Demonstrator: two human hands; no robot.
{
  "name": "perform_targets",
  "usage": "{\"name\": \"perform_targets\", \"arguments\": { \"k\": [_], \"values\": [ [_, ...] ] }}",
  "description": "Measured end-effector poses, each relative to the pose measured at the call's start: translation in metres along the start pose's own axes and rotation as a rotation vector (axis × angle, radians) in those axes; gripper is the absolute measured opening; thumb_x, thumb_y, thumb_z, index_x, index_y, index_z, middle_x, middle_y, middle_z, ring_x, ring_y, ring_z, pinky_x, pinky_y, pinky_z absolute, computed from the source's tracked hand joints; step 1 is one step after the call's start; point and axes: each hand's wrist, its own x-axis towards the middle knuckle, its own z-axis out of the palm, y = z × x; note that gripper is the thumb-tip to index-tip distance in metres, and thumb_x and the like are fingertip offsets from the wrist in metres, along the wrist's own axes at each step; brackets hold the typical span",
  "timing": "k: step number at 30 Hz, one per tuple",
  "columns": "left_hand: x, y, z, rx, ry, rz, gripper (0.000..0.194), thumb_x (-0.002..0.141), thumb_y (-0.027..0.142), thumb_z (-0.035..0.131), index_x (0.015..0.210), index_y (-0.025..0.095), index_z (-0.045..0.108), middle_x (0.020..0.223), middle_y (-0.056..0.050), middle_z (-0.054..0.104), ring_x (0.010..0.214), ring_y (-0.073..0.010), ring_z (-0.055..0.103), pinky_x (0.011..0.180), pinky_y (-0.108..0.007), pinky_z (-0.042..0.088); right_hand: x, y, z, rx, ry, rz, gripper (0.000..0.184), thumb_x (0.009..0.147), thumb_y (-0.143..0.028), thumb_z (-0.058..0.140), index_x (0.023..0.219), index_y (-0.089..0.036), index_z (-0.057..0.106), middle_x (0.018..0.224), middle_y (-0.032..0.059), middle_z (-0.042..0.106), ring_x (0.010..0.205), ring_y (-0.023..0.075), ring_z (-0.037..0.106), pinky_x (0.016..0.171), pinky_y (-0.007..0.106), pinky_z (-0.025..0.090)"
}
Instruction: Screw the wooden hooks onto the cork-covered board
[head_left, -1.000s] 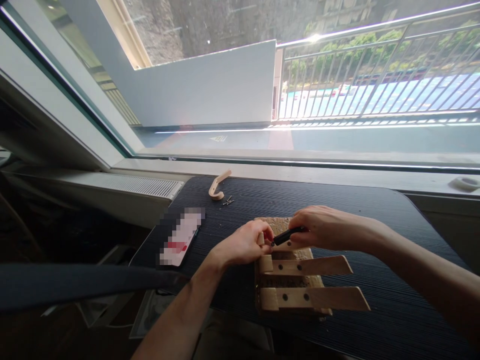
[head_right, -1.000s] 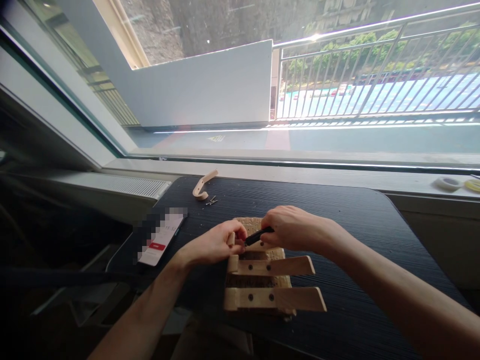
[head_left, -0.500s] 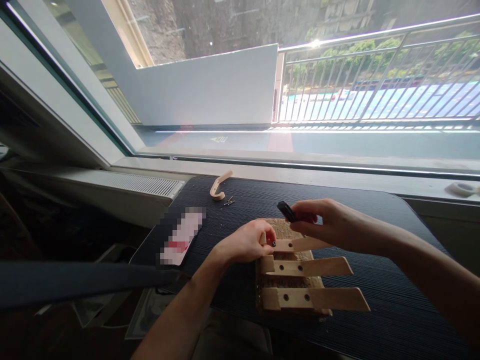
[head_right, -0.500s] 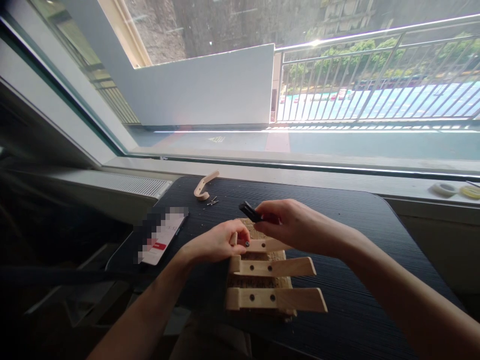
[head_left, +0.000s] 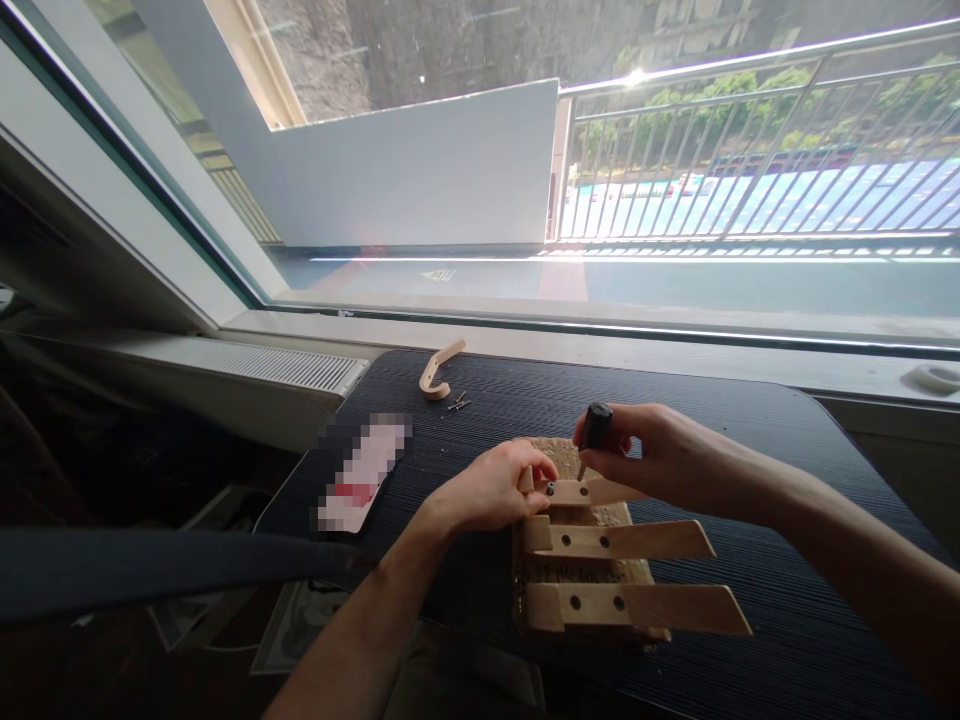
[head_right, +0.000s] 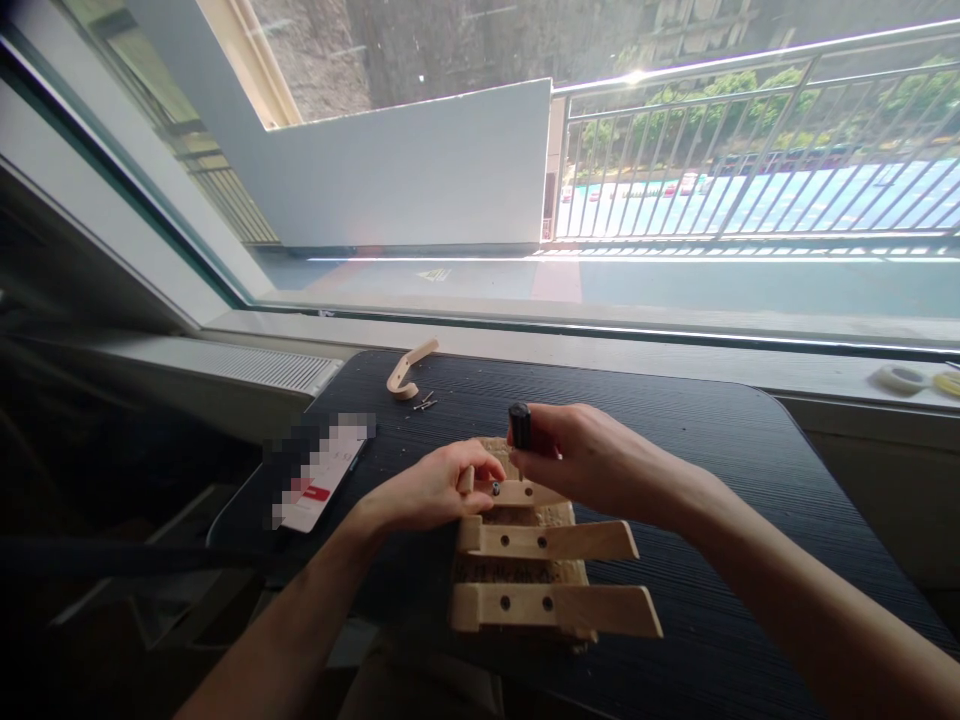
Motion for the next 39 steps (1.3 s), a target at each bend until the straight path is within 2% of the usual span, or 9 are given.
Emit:
{"name": "perform_targets", "arguments": {
  "k": [8,14,22,27,31,34,39],
  "values": [
    [0.000,-0.001,0.002,-0.016,0.028,0.037,0.020,0.070,0.010,0.057,0.088,0.018,0.063,0.096,-0.002,0.060,0.089,-0.0151,0.053,0.079,-0.022,0.041,0.008,-0.006,0.009,-0.011,-0.061,-0.052,0.023,0.084,-0.036,0.048,0.083,-0.018,0.062,0.066,-0.0013,0.058,0.059,0.0101,0.045,0.052,0.023,0.031],
    [0.000,-0.001,0.002,-0.014,0.032,0.028,0.024,0.069,0.010,0.056,0.091,0.018,0.064,0.095,-0.002,0.061,0.085,-0.0157,0.053,0.078,-0.024,0.042,0.010,-0.007,0.014,-0.047,-0.071,-0.062,0.035,0.086,-0.047,0.045,0.081,-0.017,0.061,0.066,0.0006,0.059,0.058,0.0109,0.046,0.052,0.024,0.032],
    [0.002,0.002,0.001,-0.063,-0.013,0.068,0.025,0.071,0.009,0.054,0.094,0.015,0.060,0.086,-0.001,0.060,0.073,-0.0124,0.052,0.066,-0.021,0.041,0.008,-0.015,0.014,-0.063,-0.094,-0.069,0.026,0.086,-0.037,0.046,0.077,-0.016,0.060,0.065,0.0000,0.059,0.057,0.0097,0.045,0.052,0.023,0.031],
    [0.002,0.001,0.001,-0.062,-0.009,0.099,0.021,0.070,0.009,0.054,0.089,0.015,0.059,0.086,0.000,0.059,0.073,-0.0119,0.051,0.065,-0.021,0.040,0.009,-0.017,0.013,-0.070,-0.110,-0.070,0.027,0.087,-0.035,0.044,0.076,-0.015,0.060,0.063,-0.0002,0.058,0.057,0.0094,0.044,0.052,0.023,0.031],
    [0.001,0.002,0.001,-0.025,-0.005,0.072,0.016,0.070,0.009,0.054,0.084,0.015,0.059,0.080,0.001,0.057,0.070,-0.0112,0.049,0.065,-0.020,0.039,0.012,-0.017,0.013,-0.056,-0.116,-0.063,0.025,0.084,-0.035,0.047,0.077,-0.015,0.061,0.063,0.0001,0.058,0.056,0.0093,0.043,0.052,0.024,0.030],
    [0.001,0.002,0.002,0.007,0.008,0.000,0.012,0.070,0.016,0.058,0.083,0.015,0.058,0.075,0.003,0.056,0.065,-0.0103,0.048,0.058,-0.019,0.037,0.014,-0.017,0.013,-0.039,-0.155,-0.069,0.022,0.082,-0.033,0.049,0.076,-0.016,0.060,0.063,-0.0014,0.057,0.055,0.0085,0.040,0.050,0.023,0.029],
    [0.000,-0.002,0.004,0.050,0.033,-0.062,0.019,0.071,0.026,0.060,0.088,0.017,0.060,0.076,0.002,0.058,0.065,-0.0116,0.049,0.057,-0.020,0.038,0.017,-0.020,0.008,-0.018,-0.216,-0.033,0.021,0.080,-0.033,0.050,0.077,-0.016,0.061,0.062,-0.0027,0.055,0.054,0.0075,0.037,0.047,0.022,0.027]
  ]
}}
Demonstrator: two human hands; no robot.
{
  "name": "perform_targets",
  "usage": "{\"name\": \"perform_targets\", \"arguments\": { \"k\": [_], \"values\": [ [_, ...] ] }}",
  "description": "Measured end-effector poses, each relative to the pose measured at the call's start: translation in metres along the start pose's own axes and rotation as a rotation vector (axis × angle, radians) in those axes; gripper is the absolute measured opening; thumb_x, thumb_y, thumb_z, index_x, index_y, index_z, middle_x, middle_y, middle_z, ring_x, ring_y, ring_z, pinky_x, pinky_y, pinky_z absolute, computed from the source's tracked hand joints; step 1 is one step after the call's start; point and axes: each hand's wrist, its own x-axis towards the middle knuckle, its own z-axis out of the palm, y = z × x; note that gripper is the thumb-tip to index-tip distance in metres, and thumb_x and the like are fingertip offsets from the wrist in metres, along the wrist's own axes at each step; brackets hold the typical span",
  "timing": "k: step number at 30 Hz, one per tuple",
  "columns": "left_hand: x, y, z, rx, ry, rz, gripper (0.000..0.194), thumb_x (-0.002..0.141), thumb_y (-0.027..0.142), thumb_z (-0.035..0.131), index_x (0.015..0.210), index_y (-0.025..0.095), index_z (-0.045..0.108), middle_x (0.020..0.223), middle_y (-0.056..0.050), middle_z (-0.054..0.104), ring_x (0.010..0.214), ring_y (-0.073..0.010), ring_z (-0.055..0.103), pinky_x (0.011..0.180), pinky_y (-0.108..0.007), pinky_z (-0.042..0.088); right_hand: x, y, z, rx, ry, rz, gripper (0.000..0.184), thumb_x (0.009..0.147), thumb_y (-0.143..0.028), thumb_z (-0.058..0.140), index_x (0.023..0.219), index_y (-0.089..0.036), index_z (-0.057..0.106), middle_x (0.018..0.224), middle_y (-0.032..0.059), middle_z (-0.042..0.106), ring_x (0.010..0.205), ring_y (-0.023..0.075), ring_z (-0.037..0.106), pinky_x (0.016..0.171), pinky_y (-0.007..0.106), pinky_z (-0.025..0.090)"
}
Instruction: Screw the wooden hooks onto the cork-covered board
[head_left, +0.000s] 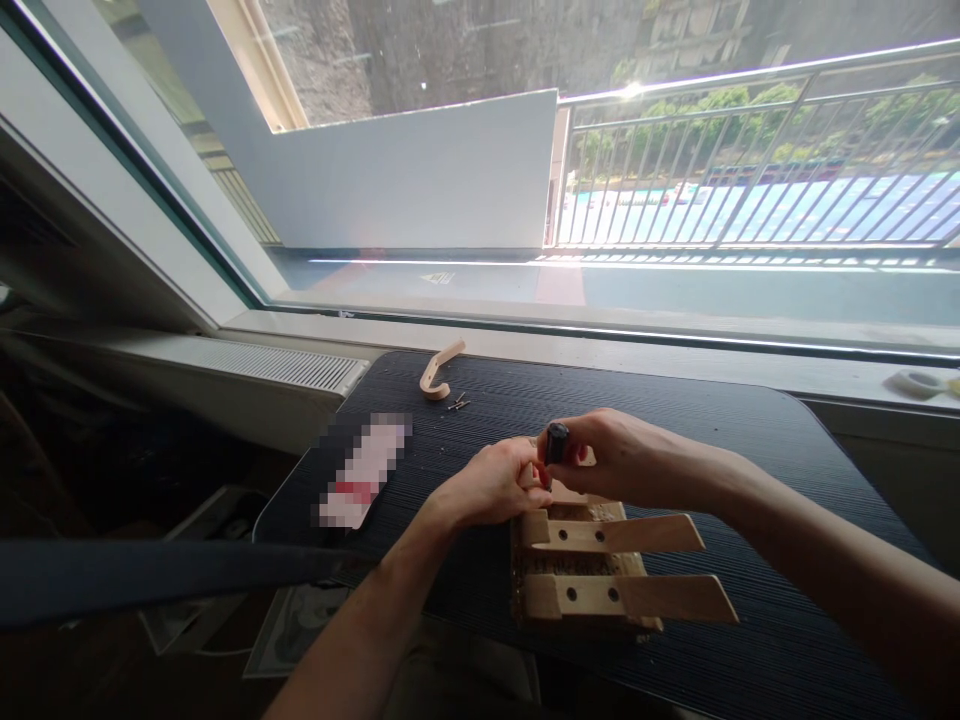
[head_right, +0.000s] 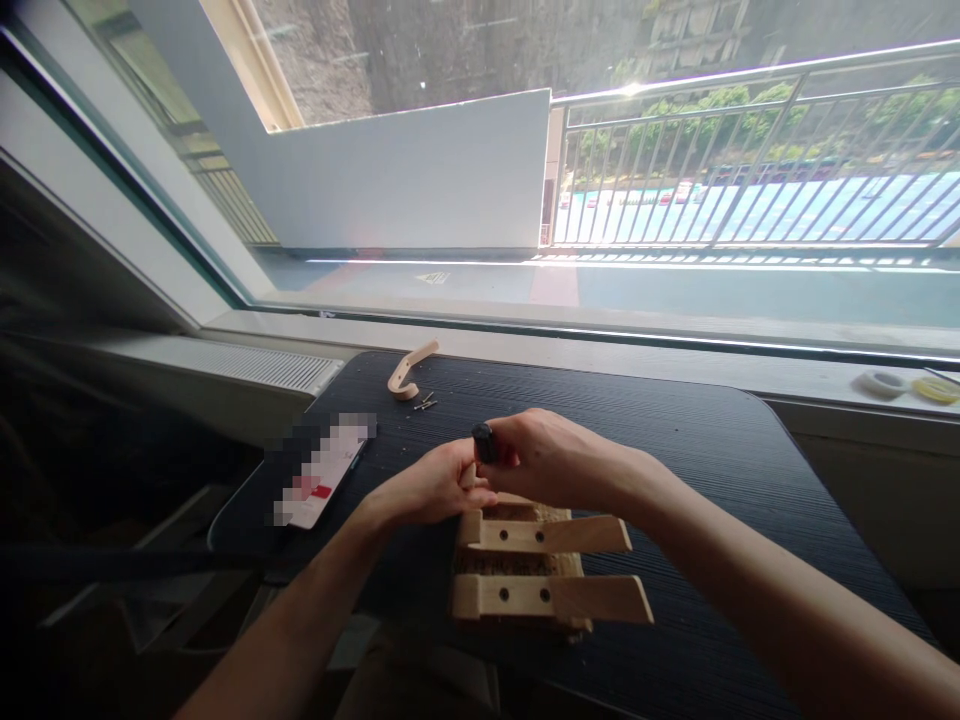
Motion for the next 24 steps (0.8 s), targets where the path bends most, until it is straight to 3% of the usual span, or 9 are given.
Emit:
{"name": "perform_targets", "arguments": {
  "k": [4,8,14,20,24],
  "values": [
    [0.000,-0.002,0.001,0.028,0.001,-0.002,0.019,0.069,0.028,0.063,0.084,0.017,0.060,0.072,0.003,0.056,0.061,-0.0105,0.048,0.053,-0.020,0.034,0.006,-0.012,-0.007,-0.081,-0.048,0.049,0.018,0.076,-0.026,0.051,0.067,-0.014,0.060,0.057,-0.0020,0.055,0.053,0.0071,0.035,0.047,0.021,0.025],
    [-0.002,0.001,0.000,0.074,0.012,-0.016,0.016,0.069,0.029,0.063,0.077,0.016,0.060,0.066,0.004,0.053,0.057,-0.0090,0.045,0.050,-0.020,0.031,0.009,-0.018,-0.015,-0.164,-0.046,-0.010,0.014,0.073,-0.027,0.056,0.071,-0.015,0.063,0.062,-0.0002,0.059,0.054,0.0075,0.040,0.048,0.021,0.027],
    [-0.005,0.008,-0.004,0.026,0.014,0.008,0.016,0.070,0.027,0.062,0.084,0.019,0.062,0.081,0.001,0.061,0.070,-0.0124,0.052,0.061,-0.020,0.039,0.004,-0.025,-0.033,-0.298,-0.053,-0.029,0.012,0.072,-0.028,0.057,0.076,-0.021,0.065,0.062,-0.0009,0.059,0.052,0.0087,0.044,0.046,0.021,0.026],
    [-0.004,0.005,0.000,0.018,0.019,-0.016,0.016,0.072,0.027,0.059,0.085,0.019,0.063,0.081,0.000,0.062,0.071,-0.0137,0.054,0.062,-0.021,0.041,0.001,-0.036,-0.033,-0.463,-0.140,-0.034,0.009,0.068,-0.020,0.054,0.068,-0.020,0.063,0.058,-0.0011,0.057,0.049,0.0084,0.041,0.046,0.023,0.024],
    [-0.004,0.005,0.000,0.023,0.032,-0.018,0.017,0.070,0.028,0.061,0.085,0.019,0.064,0.083,0.000,0.062,0.073,-0.0144,0.055,0.064,-0.022,0.041,-0.002,-0.041,-0.036,-0.497,-0.117,-0.017,0.009,0.068,-0.018,0.052,0.067,-0.020,0.061,0.058,-0.0011,0.057,0.049,0.0087,0.041,0.046,0.023,0.024]
  ]
}}
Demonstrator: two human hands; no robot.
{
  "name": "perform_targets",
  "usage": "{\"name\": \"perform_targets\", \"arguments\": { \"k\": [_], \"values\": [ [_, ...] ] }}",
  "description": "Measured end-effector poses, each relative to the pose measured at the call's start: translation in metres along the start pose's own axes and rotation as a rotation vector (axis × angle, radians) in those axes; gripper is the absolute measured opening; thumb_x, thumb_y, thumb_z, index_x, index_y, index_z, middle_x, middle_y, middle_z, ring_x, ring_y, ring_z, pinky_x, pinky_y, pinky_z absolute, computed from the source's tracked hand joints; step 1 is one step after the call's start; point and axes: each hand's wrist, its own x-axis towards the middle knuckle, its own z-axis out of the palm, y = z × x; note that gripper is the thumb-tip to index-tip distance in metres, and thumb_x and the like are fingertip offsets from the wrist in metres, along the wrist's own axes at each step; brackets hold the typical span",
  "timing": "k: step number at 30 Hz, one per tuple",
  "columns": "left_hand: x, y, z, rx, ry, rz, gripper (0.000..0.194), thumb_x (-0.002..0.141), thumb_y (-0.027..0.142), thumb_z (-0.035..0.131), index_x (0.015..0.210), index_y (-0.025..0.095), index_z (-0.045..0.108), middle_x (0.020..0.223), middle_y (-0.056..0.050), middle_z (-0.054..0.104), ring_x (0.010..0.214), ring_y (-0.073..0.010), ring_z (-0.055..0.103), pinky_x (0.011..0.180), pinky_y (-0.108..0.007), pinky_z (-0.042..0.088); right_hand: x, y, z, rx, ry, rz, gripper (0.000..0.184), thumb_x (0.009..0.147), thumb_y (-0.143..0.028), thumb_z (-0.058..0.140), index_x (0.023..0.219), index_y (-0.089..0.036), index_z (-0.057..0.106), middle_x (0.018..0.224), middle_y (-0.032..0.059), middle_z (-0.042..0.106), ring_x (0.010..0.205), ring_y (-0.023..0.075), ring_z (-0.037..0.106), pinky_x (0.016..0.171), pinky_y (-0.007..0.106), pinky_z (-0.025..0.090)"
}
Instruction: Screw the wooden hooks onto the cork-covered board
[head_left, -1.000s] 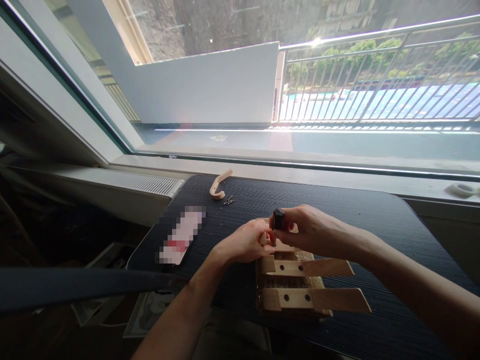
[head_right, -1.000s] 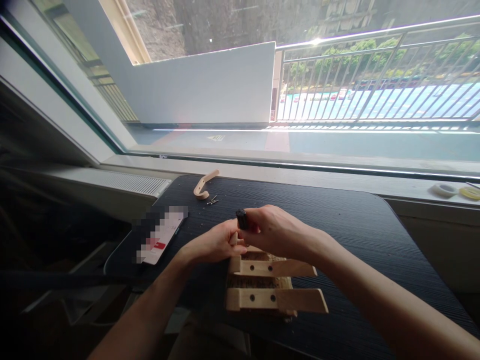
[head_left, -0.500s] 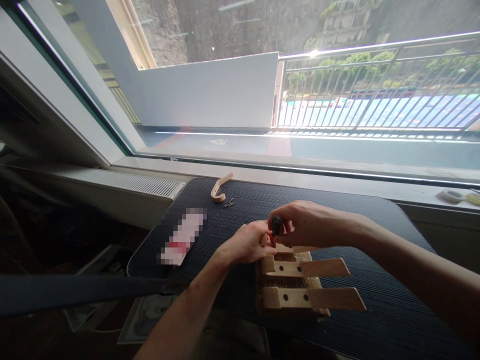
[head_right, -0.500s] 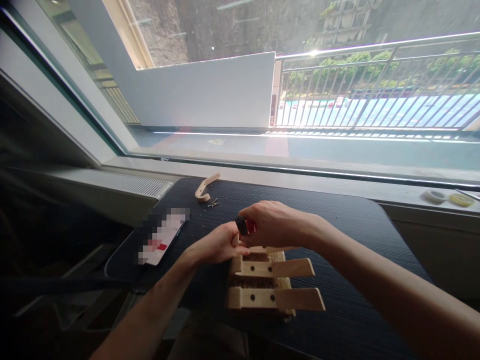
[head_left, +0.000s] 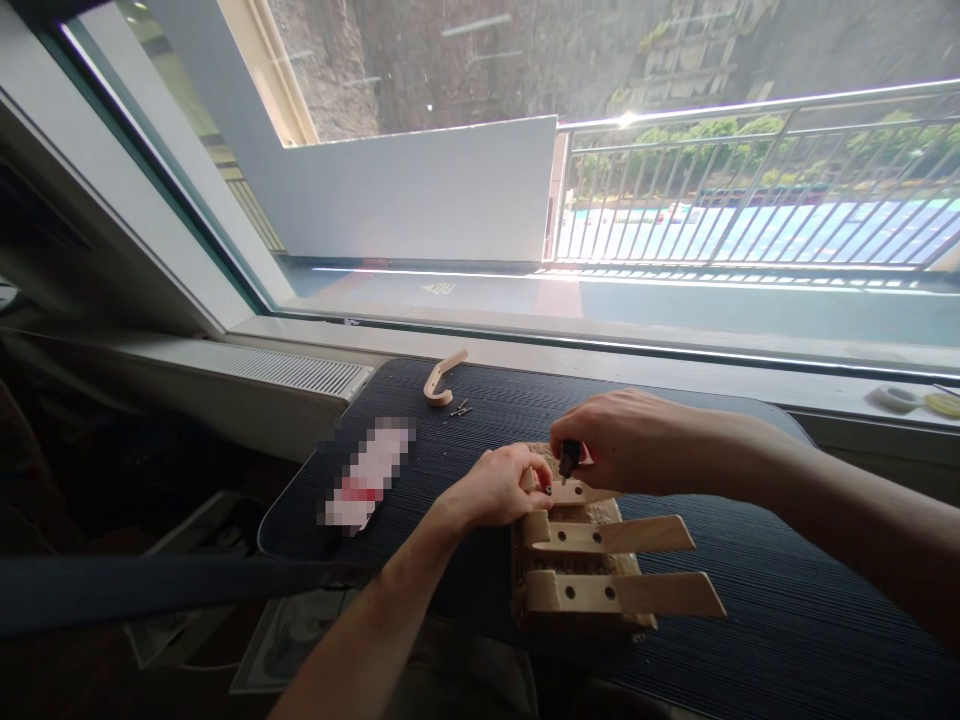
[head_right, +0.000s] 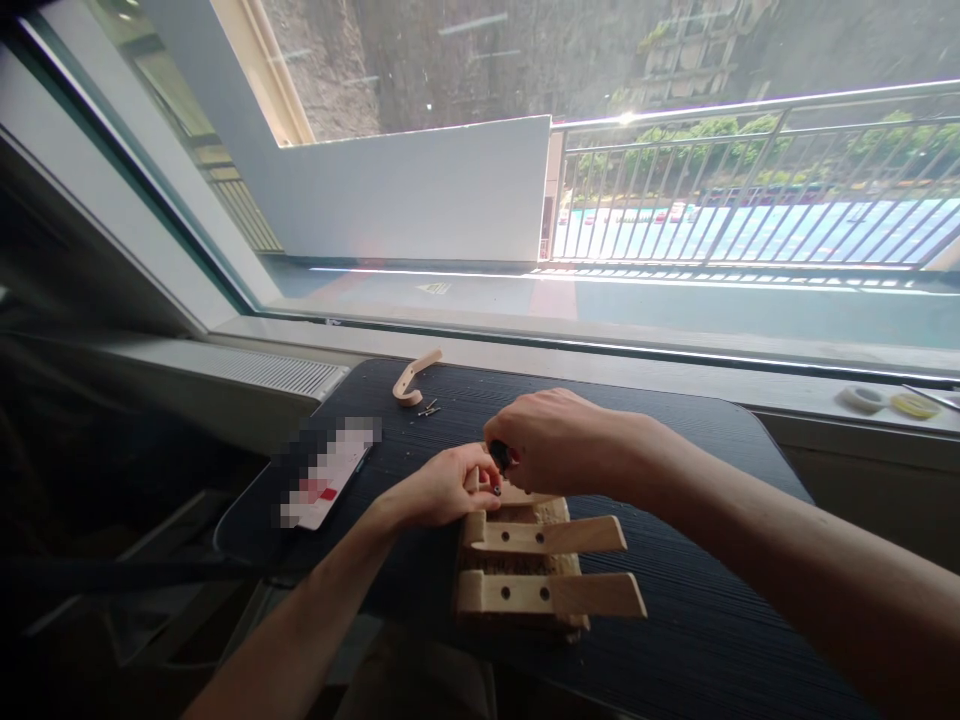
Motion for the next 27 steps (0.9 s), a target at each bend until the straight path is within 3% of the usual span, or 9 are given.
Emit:
{"name": "perform_targets", "arguments": {
  "k": [7,11,17,22,27],
  "values": [
    [-0.001,0.005,-0.003,0.031,-0.013,-0.037,0.019,0.070,0.032,0.062,0.082,0.017,0.062,0.075,0.001,0.058,0.068,-0.0138,0.052,0.061,-0.022,0.041,-0.001,-0.003,0.000,0.050,0.048,0.005,0.011,0.071,-0.022,0.053,0.069,-0.020,0.063,0.060,0.0001,0.059,0.050,0.0092,0.043,0.048,0.024,0.026],
    [0.000,0.001,-0.001,0.034,-0.009,-0.021,0.020,0.070,0.032,0.062,0.086,0.019,0.063,0.081,0.000,0.059,0.073,-0.0147,0.053,0.065,-0.023,0.042,-0.002,0.000,0.005,0.109,0.049,-0.007,0.012,0.071,-0.027,0.054,0.069,-0.020,0.063,0.061,0.0001,0.060,0.052,0.0097,0.044,0.048,0.023,0.028],
    [0.000,-0.003,-0.002,0.016,-0.027,0.035,0.016,0.072,0.032,0.061,0.082,0.022,0.066,0.087,-0.001,0.061,0.078,-0.0159,0.055,0.070,-0.023,0.043,-0.041,0.016,0.017,0.276,-0.107,0.107,0.015,0.073,-0.032,0.054,0.069,-0.022,0.063,0.058,-0.0030,0.056,0.049,0.0089,0.041,0.044,0.022,0.028],
    [-0.001,0.001,-0.005,-0.005,-0.063,0.026,0.015,0.073,0.030,0.060,0.084,0.021,0.065,0.089,-0.001,0.061,0.078,-0.0155,0.056,0.070,-0.023,0.044,-0.058,0.020,0.035,0.303,-0.125,0.137,0.019,0.077,-0.031,0.049,0.063,-0.020,0.056,0.054,-0.0044,0.047,0.047,0.0075,0.032,0.042,0.021,0.025],
    [0.000,0.002,-0.004,-0.003,-0.078,0.043,0.015,0.073,0.029,0.058,0.084,0.021,0.065,0.089,-0.001,0.060,0.079,-0.0153,0.055,0.070,-0.022,0.043,-0.056,0.015,0.037,0.277,-0.084,0.084,0.010,0.070,-0.019,0.049,0.063,-0.019,0.054,0.053,-0.0041,0.048,0.047,0.0075,0.034,0.042,0.022,0.022]
  ]
}}
